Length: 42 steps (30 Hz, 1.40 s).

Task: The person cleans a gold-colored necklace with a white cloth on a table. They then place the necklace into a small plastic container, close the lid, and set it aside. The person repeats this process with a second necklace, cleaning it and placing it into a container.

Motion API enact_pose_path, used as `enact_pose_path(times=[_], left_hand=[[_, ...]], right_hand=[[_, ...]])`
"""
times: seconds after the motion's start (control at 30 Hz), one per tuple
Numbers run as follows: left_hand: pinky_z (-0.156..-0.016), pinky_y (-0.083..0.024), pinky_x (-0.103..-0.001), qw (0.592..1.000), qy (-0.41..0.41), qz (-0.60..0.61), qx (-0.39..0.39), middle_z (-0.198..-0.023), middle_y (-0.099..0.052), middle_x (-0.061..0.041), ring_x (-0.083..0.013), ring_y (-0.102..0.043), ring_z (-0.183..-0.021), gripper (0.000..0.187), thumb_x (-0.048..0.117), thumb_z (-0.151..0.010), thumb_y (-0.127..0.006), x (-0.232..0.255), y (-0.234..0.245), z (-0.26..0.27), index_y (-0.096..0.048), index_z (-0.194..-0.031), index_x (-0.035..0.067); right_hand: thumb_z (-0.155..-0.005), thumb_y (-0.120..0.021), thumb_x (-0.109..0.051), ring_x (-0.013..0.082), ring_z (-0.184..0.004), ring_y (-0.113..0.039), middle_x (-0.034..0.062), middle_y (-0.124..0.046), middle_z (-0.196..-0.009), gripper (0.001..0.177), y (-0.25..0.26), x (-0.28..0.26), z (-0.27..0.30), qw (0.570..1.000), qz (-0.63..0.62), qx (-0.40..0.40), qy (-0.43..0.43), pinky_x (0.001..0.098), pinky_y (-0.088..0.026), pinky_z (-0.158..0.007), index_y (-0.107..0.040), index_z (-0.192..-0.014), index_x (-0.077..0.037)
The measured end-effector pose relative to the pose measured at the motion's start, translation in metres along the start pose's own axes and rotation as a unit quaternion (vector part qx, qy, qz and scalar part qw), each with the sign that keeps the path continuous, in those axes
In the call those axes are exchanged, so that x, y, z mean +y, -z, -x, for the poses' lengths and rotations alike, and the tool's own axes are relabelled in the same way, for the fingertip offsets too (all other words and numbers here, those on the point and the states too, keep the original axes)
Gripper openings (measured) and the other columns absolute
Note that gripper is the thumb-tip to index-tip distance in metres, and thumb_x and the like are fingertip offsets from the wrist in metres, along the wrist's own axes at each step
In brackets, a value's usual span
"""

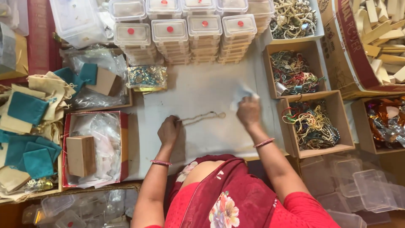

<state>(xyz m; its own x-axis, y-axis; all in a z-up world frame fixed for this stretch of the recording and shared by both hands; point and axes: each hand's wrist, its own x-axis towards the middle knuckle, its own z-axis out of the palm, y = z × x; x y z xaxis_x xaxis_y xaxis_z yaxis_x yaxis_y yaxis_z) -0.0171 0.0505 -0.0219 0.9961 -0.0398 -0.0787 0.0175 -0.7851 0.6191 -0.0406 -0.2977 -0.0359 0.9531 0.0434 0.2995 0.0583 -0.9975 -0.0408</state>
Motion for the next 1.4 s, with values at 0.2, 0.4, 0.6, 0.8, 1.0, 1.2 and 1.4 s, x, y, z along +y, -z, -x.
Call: enact_pose_path(times=[0.2,0.4,0.6,0.8,1.0,1.2,1.4], left_hand=[[-0.072,-0.054,-0.048,0.998,-0.036,-0.034,0.035,-0.096,-0.073,-0.009,-0.033,-0.07,-0.089,0.022,0.034,-0.092,-0.071,0.005,-0.001,0.007,-0.068,-0.101,0.014],[-0.068,-0.054,-0.045,0.98,-0.149,-0.051,0.118,-0.095,-0.07,-0.008,-0.0308,-0.068,-0.085,0.018,0.025,-0.096,-0.068,-0.01,-0.011,0.01,-0.065,-0.108,0.012],[-0.07,-0.054,-0.042,0.97,-0.195,-0.08,0.118,-0.094,-0.066,-0.006,-0.028,-0.065,-0.085,0.01,0.019,-0.095,-0.07,-0.017,-0.017,0.015,-0.065,-0.101,0.012],[-0.084,-0.048,-0.047,0.959,-0.243,-0.033,0.146,-0.114,-0.063,-0.013,-0.0336,-0.059,-0.104,0.015,0.016,-0.084,-0.07,0.047,-0.023,0.001,-0.065,-0.096,0.009],[-0.093,-0.044,-0.047,0.927,-0.361,-0.099,-0.005,-0.109,-0.062,-0.009,-0.0287,-0.06,-0.109,0.013,0.017,-0.089,-0.064,0.088,-0.086,-0.024,-0.067,-0.1,0.01],[-0.088,-0.045,-0.047,0.918,-0.34,-0.202,-0.018,-0.108,-0.064,-0.007,-0.0258,-0.061,-0.106,0.018,0.021,-0.092,-0.059,0.072,-0.103,-0.041,-0.067,-0.104,0.011],[-0.082,-0.049,-0.05,0.955,-0.173,-0.225,0.086,-0.103,-0.066,-0.008,-0.0278,-0.065,-0.097,0.016,0.023,-0.097,-0.057,0.043,-0.063,-0.073,-0.066,-0.101,0.011]], right_hand=[[-0.085,-0.062,-0.006,0.0302,-0.109,-0.062,0.0119,-0.071,-0.113,0.022,0.006,-0.085,-0.006,0.992,-0.089,0.043,0.084,0.0462,-0.049,-0.095,-0.077,-0.1,-0.008],[-0.075,-0.062,-0.006,0.0271,-0.115,-0.059,0.0047,-0.072,-0.113,0.025,0.027,-0.1,0.01,0.964,-0.166,0.009,0.207,0.0446,-0.045,-0.093,-0.078,-0.092,-0.013],[-0.079,-0.061,0.002,0.0249,-0.116,-0.062,0.0022,-0.073,-0.109,0.025,0.001,0.016,0.039,0.989,-0.124,-0.009,0.079,0.0425,-0.047,-0.094,-0.076,-0.083,-0.017],[-0.079,-0.069,-0.008,0.0322,-0.116,-0.059,0.0092,-0.068,-0.118,0.025,0.031,-0.019,0.042,0.996,-0.051,0.031,-0.066,0.0485,-0.045,-0.096,-0.075,-0.102,-0.015],[-0.078,-0.069,-0.015,0.0338,-0.115,-0.055,0.012,-0.062,-0.118,0.039,0.039,-0.069,0.042,0.996,-0.074,0.038,0.021,0.0488,-0.041,-0.095,-0.074,-0.116,-0.018],[-0.082,-0.063,-0.007,0.0297,-0.117,-0.057,0.0103,-0.065,-0.117,0.029,0.015,0.017,0.056,0.997,-0.036,-0.014,0.061,0.047,-0.043,-0.096,-0.076,-0.105,-0.02],[-0.088,-0.065,-0.004,0.0316,-0.116,-0.061,0.0112,-0.068,-0.118,0.018,0.001,0.005,0.016,0.998,-0.048,0.037,-0.007,0.0469,-0.046,-0.103,-0.075,-0.102,-0.011]])
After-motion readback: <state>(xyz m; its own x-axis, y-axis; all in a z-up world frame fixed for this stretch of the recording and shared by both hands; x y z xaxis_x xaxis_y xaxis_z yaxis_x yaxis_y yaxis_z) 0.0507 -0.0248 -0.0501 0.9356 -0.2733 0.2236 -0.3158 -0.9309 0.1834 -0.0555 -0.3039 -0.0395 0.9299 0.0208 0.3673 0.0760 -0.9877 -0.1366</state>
